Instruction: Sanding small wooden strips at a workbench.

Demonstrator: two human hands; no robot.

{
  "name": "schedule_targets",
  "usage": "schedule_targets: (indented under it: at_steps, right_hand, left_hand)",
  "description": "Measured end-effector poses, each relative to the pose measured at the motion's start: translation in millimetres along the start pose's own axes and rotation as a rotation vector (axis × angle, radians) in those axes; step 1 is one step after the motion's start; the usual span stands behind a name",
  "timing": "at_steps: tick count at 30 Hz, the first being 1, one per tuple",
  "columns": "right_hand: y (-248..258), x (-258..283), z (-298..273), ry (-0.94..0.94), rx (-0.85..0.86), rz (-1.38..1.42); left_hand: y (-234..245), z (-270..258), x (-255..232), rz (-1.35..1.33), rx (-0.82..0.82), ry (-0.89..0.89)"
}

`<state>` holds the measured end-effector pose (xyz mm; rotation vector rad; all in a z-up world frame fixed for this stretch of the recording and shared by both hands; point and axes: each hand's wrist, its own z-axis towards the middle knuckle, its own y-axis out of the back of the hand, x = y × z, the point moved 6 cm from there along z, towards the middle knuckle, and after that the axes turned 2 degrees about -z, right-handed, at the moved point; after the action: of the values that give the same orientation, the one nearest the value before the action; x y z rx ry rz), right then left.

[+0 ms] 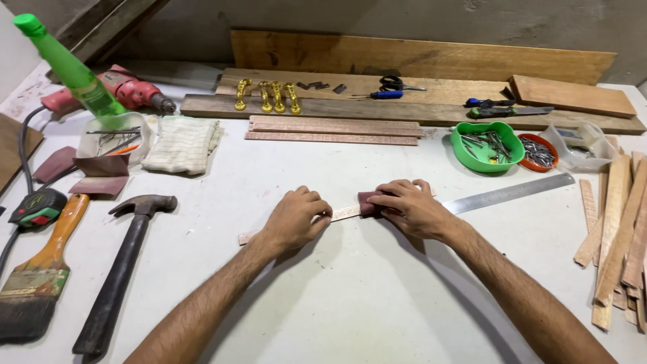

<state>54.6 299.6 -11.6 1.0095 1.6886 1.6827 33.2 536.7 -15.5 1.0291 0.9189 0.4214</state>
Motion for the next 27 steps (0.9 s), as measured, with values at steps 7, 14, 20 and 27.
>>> schedule_targets:
  at_steps: [7, 14, 20, 27]
  right_hand:
    - [-1, 57, 28, 0.159, -0.016, -0.057]
    - [-6, 84, 54, 0.2, -0.005, -0.116]
    - [-14, 97, 75, 0.196, 0.0, -0.126]
    - [-24, 162, 103, 0.353, -0.065, -0.063]
  left_hand:
    - [36, -24, 12, 0.012, -0.052, 0.017]
    - [105, -105, 62, 0.039, 0.15, 0.351]
    - [122, -157, 82, -0.043, 0.104, 0.551]
    - [117, -169, 106, -0.125, -0.066, 0.486]
